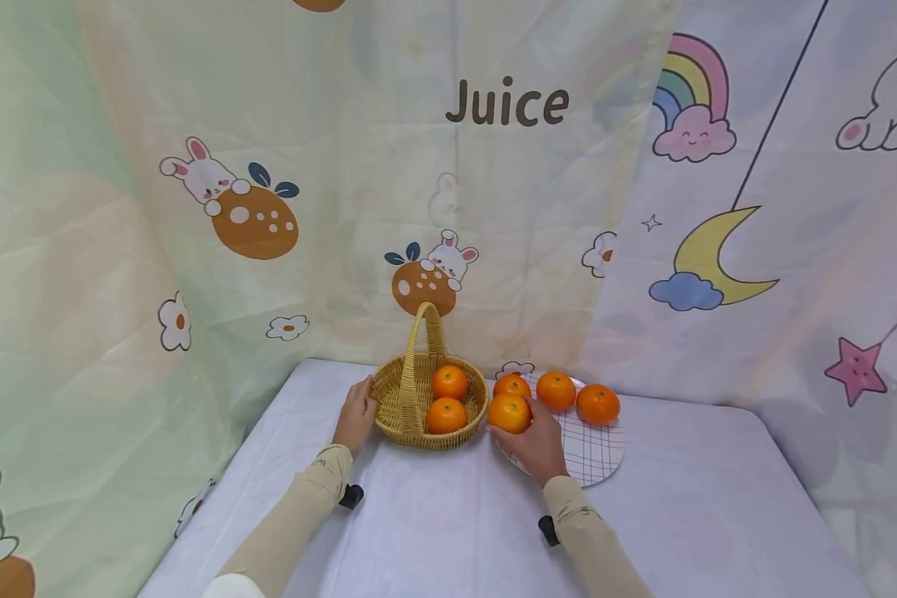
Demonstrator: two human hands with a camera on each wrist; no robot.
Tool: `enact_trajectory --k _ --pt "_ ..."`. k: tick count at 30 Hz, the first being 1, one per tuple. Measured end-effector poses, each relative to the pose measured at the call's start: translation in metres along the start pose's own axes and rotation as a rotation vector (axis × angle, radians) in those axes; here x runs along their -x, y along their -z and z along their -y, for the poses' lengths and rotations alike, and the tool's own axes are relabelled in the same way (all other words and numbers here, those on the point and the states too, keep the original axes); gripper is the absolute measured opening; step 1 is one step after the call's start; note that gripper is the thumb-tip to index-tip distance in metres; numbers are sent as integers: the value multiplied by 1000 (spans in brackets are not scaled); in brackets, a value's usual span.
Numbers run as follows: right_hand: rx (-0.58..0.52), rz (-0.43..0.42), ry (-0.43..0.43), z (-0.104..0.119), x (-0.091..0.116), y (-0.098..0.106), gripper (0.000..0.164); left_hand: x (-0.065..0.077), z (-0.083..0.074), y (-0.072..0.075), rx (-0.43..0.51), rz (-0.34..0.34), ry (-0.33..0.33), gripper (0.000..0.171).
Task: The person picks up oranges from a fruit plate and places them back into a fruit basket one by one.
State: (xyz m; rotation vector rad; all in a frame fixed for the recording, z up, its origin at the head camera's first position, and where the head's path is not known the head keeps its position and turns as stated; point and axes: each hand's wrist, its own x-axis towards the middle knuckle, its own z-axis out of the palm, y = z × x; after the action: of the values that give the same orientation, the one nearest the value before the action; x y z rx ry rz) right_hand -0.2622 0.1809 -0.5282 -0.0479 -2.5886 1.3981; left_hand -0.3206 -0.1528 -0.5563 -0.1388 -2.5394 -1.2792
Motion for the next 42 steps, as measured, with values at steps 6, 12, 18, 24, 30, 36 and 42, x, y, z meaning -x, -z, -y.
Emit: enact_trajectory --k 6,12,18,24,30,36,42 --pt "-22 -62 162 9 -5 -8 84 -1 1 0 0 1 3 53" --pt "-25 -40 177 29 -15 -21 78 0 -2 -1 0 1 19 53" --pt "-14 61 123 51 -24 -40 91 0 0 0 4 -11 4 53" --pt "-48 132 182 71 -34 -57 89 0 3 -1 4 -17 -2 53" --pt "-86 170 261 86 -43 -70 82 0 1 0 28 -25 14 54" --pt "-68 241 282 94 -49 -88 74 -1 4 -2 17 -31 11 53" --pt "-23 264 271 96 -53 -104 89 -1 6 -4 16 -30 15 53"
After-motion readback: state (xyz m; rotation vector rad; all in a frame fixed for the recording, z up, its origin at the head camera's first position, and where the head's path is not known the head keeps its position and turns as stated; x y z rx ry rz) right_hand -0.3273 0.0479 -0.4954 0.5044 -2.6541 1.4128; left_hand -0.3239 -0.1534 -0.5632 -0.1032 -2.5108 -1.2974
